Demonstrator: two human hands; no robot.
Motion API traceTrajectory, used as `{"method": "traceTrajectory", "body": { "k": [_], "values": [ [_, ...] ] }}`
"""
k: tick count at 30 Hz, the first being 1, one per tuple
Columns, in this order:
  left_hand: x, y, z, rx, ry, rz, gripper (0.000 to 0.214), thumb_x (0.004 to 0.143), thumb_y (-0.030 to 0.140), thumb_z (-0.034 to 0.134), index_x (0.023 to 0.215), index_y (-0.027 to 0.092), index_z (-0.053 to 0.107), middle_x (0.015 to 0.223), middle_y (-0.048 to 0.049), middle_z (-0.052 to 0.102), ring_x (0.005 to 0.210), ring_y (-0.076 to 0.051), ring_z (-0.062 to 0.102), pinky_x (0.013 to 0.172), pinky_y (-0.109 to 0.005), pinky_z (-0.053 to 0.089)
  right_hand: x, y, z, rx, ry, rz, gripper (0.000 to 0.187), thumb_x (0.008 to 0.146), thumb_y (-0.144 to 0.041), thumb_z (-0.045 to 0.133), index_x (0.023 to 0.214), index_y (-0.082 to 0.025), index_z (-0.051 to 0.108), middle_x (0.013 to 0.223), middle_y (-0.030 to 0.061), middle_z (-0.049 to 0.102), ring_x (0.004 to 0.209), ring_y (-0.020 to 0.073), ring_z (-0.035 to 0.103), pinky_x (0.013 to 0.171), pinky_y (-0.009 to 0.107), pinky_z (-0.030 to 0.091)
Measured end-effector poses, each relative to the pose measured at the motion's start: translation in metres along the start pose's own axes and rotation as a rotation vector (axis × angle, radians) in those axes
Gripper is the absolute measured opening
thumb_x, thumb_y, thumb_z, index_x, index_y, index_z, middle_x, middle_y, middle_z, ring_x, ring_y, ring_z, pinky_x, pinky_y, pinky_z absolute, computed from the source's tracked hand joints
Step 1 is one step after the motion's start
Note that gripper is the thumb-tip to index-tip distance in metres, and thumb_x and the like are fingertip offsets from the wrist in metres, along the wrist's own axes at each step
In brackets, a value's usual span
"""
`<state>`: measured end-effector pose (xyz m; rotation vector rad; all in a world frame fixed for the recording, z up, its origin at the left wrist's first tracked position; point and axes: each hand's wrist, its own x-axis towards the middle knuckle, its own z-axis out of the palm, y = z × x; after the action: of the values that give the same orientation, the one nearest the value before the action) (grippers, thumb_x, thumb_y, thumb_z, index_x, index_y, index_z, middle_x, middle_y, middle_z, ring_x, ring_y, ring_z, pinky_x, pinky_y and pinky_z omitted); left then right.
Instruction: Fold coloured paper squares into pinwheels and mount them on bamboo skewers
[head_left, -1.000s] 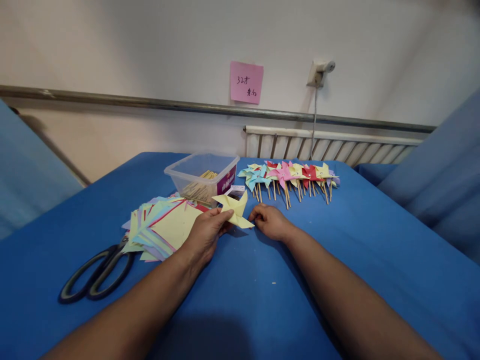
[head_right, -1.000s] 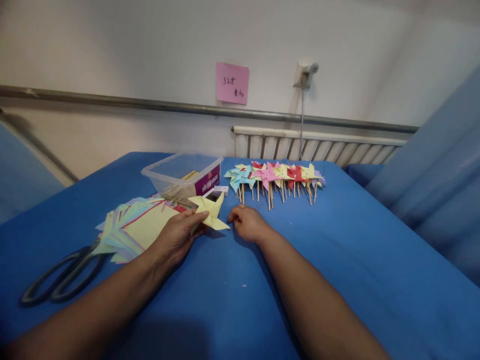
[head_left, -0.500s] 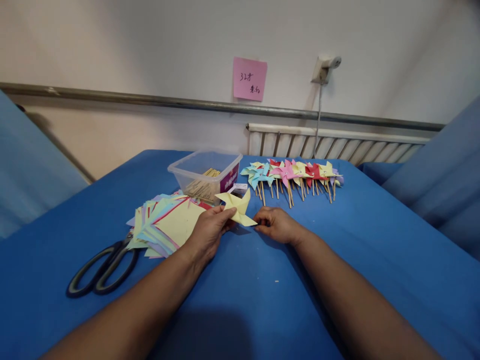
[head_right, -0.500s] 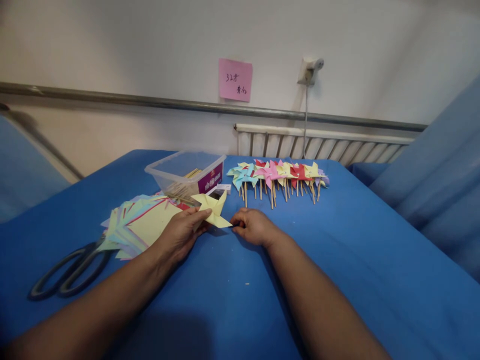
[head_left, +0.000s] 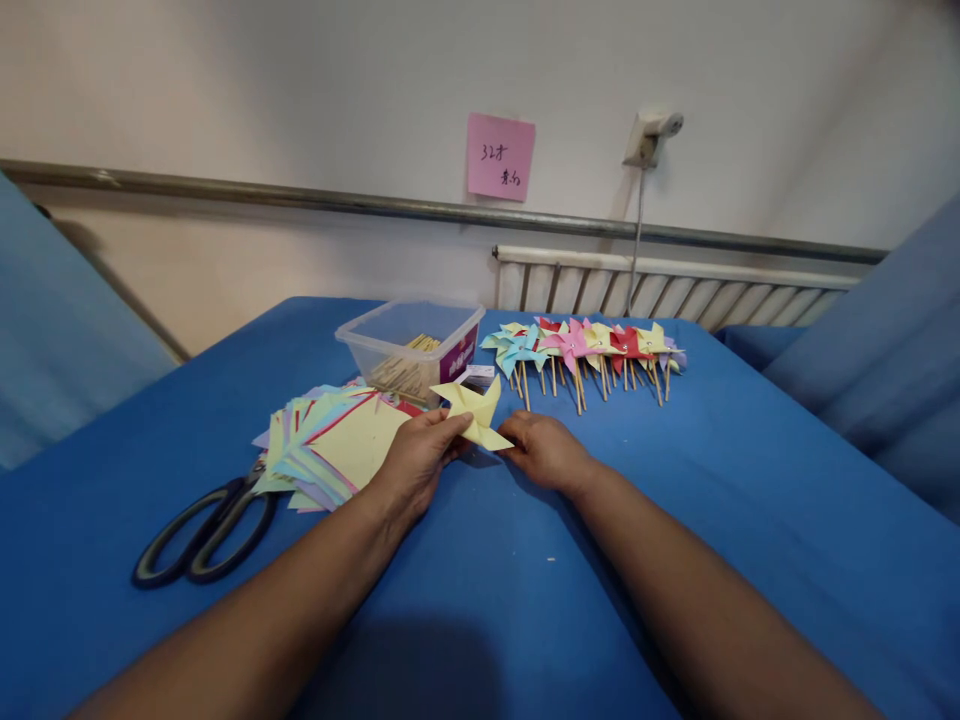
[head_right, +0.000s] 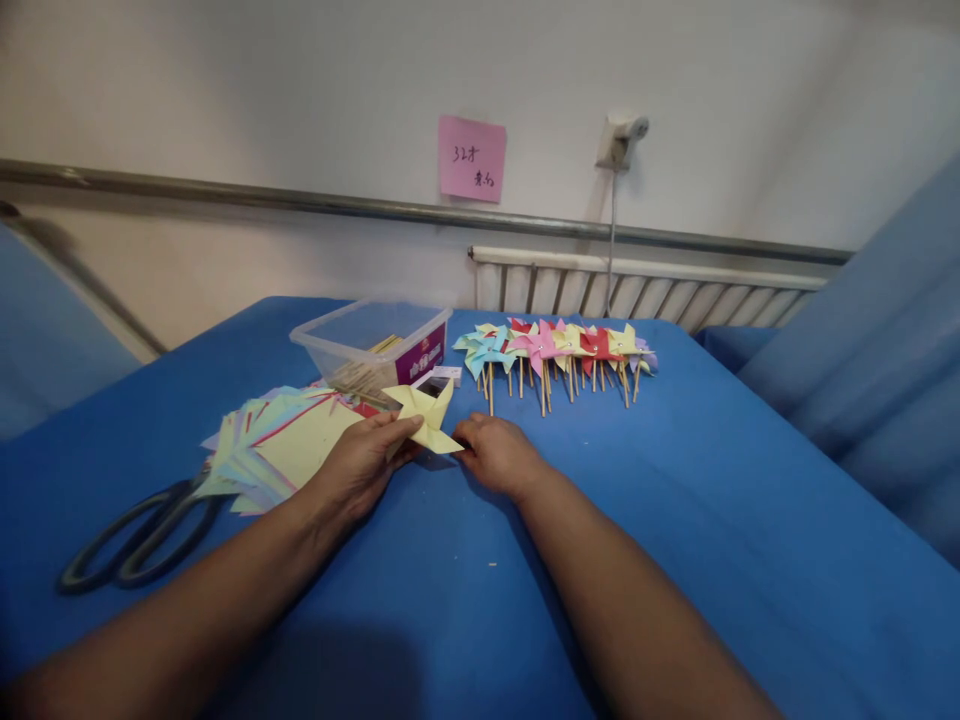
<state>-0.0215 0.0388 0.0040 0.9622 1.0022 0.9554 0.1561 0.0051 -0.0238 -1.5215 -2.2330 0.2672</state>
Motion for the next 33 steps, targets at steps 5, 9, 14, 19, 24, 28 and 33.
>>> {"method": "traceTrajectory", "body": {
  "k": [5, 9, 14, 19, 24, 28, 33],
  "values": [
    [0.0, 0.0, 0.0, 0.003, -0.007, -0.002, 0.025, 0.06, 0.027, 0.076, 0.074, 0.01, 0.065, 0.069, -0.0039, 0.066, 0.064, -0.014, 0.06, 0.067, -0.027, 0.046, 0.0, -0.005, -0.001, -0.031, -0.017, -0.006, 0.015, 0.086, -0.018, 0.052, 0.09, -0.019, 0.066, 0.089, 0.005, 0.064, 0.083, 0.0167, 0.058, 0.071, 0.024, 0.038],
    [0.001, -0.001, 0.0, 0.007, 0.003, 0.006, 0.023, 0.059, 0.027, 0.077, 0.068, 0.012, 0.063, 0.064, -0.0018, 0.064, 0.061, -0.013, 0.059, 0.066, -0.027, 0.046, -0.001, -0.01, -0.002, -0.092, -0.028, 0.036, 0.017, 0.089, -0.026, 0.05, 0.086, -0.019, 0.065, 0.088, 0.0066, 0.066, 0.078, 0.0175, 0.058, 0.067, 0.026, 0.037],
    [0.001, -0.002, -0.001, 0.005, -0.004, 0.004, 0.022, 0.059, 0.027, 0.078, 0.066, 0.013, 0.062, 0.062, -0.0009, 0.063, 0.059, -0.013, 0.059, 0.065, -0.026, 0.045, 0.0, -0.014, -0.002, -0.149, -0.029, 0.04, 0.017, 0.088, -0.026, 0.05, 0.083, -0.019, 0.064, 0.087, 0.0074, 0.066, 0.074, 0.0184, 0.059, 0.062, 0.028, 0.035],
    [0.001, -0.003, -0.001, -0.006, -0.017, 0.006, 0.022, 0.058, 0.027, 0.078, 0.068, 0.012, 0.065, 0.065, -0.0033, 0.066, 0.06, -0.013, 0.06, 0.064, -0.025, 0.045, 0.0, -0.017, -0.003, -0.165, -0.029, 0.069, 0.011, 0.084, -0.021, 0.053, 0.084, -0.019, 0.064, 0.088, 0.0075, 0.067, 0.074, 0.0182, 0.059, 0.061, 0.028, 0.035],
    [0.001, -0.003, -0.001, -0.002, -0.02, 0.014, 0.022, 0.059, 0.027, 0.078, 0.069, 0.012, 0.065, 0.063, -0.0023, 0.065, 0.057, -0.012, 0.058, 0.06, -0.024, 0.044, 0.001, -0.019, -0.003, -0.123, -0.047, 0.087, 0.013, 0.085, -0.021, 0.052, 0.082, -0.018, 0.064, 0.086, 0.0075, 0.067, 0.074, 0.0183, 0.059, 0.062, 0.027, 0.035],
    [0.0, -0.003, -0.001, -0.002, -0.007, 0.02, 0.022, 0.059, 0.027, 0.078, 0.069, 0.012, 0.065, 0.065, -0.0036, 0.067, 0.058, -0.013, 0.059, 0.06, -0.025, 0.046, 0.002, -0.011, 0.001, -0.055, -0.024, 0.106, 0.013, 0.084, -0.02, 0.053, 0.083, -0.019, 0.066, 0.086, 0.0074, 0.068, 0.075, 0.0184, 0.06, 0.064, 0.027, 0.037],
    [-0.001, -0.002, -0.001, 0.063, 0.039, 0.075, 0.022, 0.059, 0.029, 0.078, 0.065, 0.013, 0.064, 0.056, -0.0005, 0.062, 0.048, -0.011, 0.052, 0.049, -0.022, 0.039, 0.001, 0.01, 0.001, 0.169, 0.223, 0.252, 0.008, 0.081, -0.02, 0.057, 0.081, -0.019, 0.065, 0.083, 0.0046, 0.068, 0.076, 0.0165, 0.061, 0.069, 0.026, 0.043]
  ]
}}
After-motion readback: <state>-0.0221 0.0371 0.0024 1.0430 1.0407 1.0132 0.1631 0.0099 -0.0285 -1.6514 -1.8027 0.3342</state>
